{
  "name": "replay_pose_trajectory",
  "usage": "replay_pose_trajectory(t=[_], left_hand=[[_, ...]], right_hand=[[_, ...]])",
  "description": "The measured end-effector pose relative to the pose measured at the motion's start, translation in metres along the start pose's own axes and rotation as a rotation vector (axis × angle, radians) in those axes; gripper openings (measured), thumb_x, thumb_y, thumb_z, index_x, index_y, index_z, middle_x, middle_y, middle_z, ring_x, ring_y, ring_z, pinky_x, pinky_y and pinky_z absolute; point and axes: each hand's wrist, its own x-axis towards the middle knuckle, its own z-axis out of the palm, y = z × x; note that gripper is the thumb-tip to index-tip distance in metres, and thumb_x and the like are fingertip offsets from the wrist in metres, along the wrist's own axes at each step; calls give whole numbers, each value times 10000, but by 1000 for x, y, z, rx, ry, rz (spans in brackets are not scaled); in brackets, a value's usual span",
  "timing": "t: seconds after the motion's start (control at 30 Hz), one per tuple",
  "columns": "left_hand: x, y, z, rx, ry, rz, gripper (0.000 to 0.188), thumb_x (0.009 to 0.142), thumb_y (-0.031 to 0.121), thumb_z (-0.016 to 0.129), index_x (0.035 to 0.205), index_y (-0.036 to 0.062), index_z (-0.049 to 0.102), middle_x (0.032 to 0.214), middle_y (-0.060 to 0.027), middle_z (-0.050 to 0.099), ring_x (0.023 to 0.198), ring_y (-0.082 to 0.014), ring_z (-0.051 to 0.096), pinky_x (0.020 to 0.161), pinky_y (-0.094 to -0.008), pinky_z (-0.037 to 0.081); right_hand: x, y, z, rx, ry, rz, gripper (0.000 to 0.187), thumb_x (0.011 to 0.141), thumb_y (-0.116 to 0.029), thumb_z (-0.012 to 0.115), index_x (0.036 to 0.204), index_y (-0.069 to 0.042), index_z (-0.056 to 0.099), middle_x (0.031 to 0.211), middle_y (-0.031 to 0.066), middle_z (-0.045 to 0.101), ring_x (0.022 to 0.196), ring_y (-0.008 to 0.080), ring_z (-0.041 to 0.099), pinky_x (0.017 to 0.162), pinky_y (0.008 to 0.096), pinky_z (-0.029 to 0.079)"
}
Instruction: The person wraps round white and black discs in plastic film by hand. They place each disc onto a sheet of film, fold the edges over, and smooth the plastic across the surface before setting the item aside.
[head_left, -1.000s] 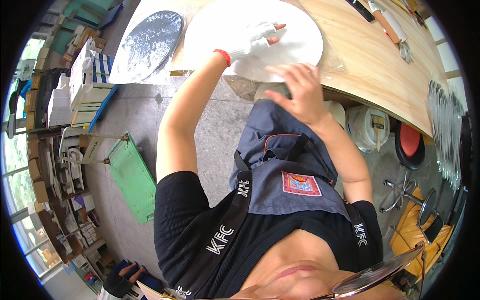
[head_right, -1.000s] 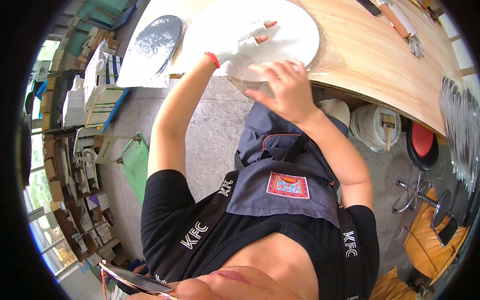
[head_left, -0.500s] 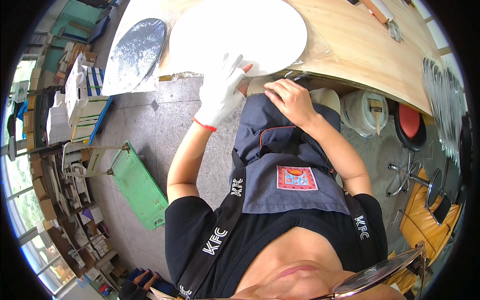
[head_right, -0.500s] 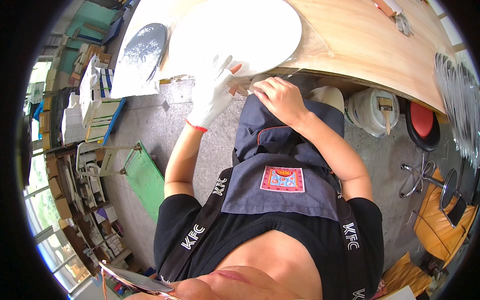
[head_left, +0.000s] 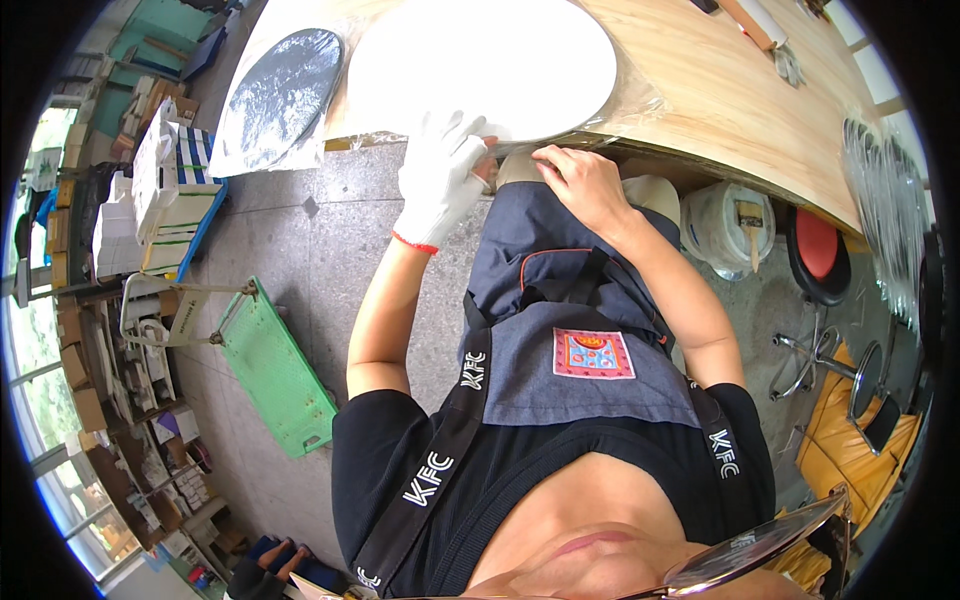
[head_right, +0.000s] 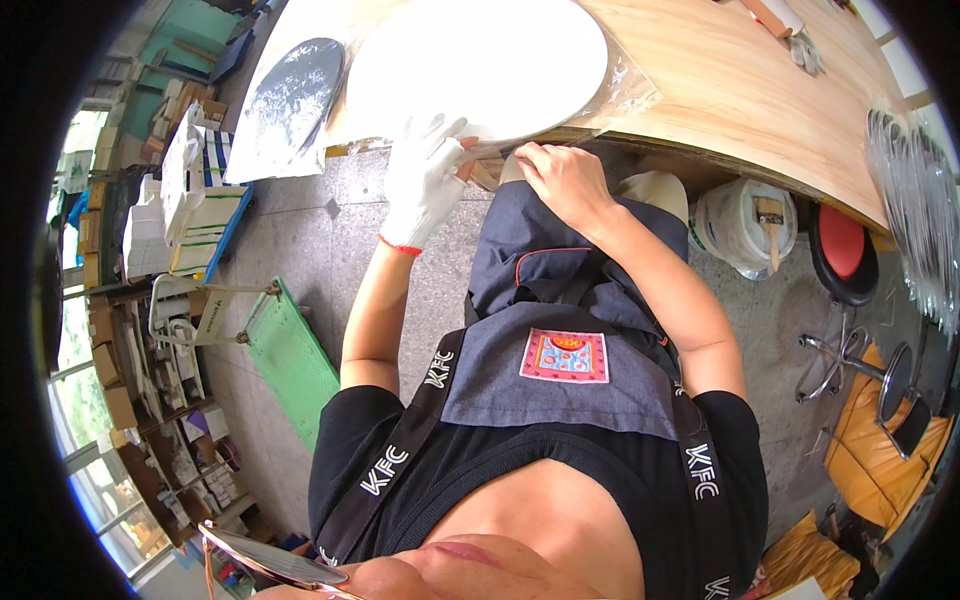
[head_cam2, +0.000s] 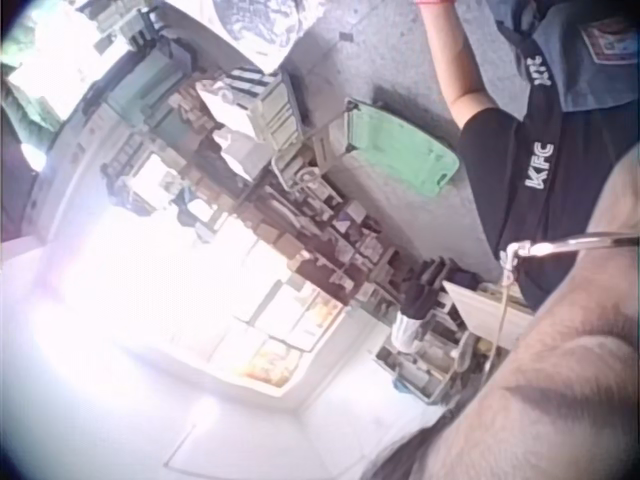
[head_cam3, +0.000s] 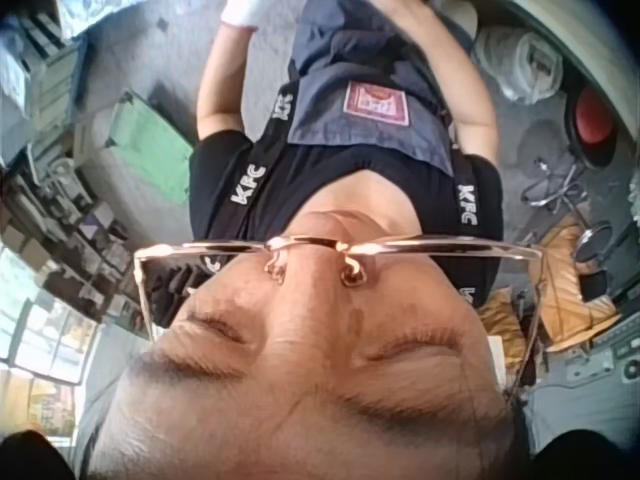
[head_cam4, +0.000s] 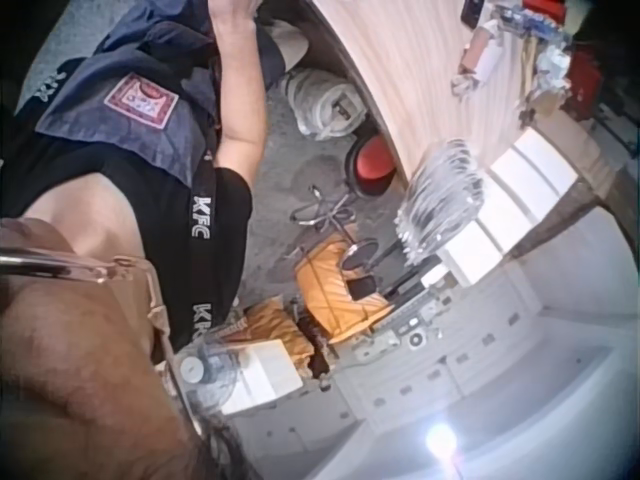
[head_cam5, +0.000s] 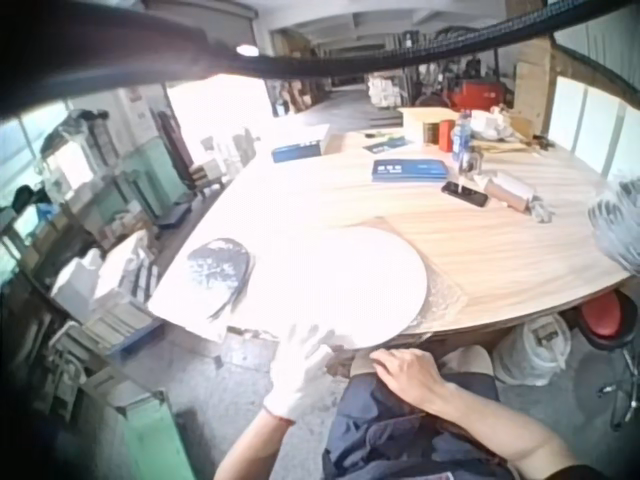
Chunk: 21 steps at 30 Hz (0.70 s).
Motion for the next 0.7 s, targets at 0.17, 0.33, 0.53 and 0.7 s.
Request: replay_pose_trajectory(t=[0.17, 0.33, 0.53, 0.7], left_hand=[[-2, 1, -5, -55, -18, -61, 156, 696, 92, 762, 831, 87, 685, 1037, -61, 710, 972, -263, 654, 844, -365, 505], [-8, 6, 3, -14, 175, -143, 164, 721, 88, 752, 881, 101, 724, 1024, -61, 720, 936, -236, 670, 829, -361, 507], [-6, 30, -5, 50, 252, -94, 222, 710, 58, 739, 925, 113, 727, 1023, -46, 720, 906, -237, 673, 810, -368, 512], [-16, 58, 10, -85, 38, -17, 283, 665, 30, 714, 939, 97, 693, 1111, -68, 657, 960, -239, 622, 831, -368, 492]], right_hand=[[4, -14, -13, -53, 183, -199, 160, 882, -171, 657, 1027, -105, 675, 908, 59, 685, 827, 242, 646, 732, 355, 507], [6, -14, -1, -8, 99, -185, 296, 875, -104, 637, 1170, -99, 654, 953, 66, 671, 875, 242, 618, 795, 364, 484], [24, -9, 0, -144, 134, -209, 369, 879, -34, 581, 1246, -47, 607, 1198, 119, 621, 1110, 275, 580, 951, 388, 462], [41, 28, 8, -219, 80, -306, 312, 885, -120, 600, 1187, -48, 633, 1219, 154, 632, 1169, 308, 574, 1021, 398, 443]])
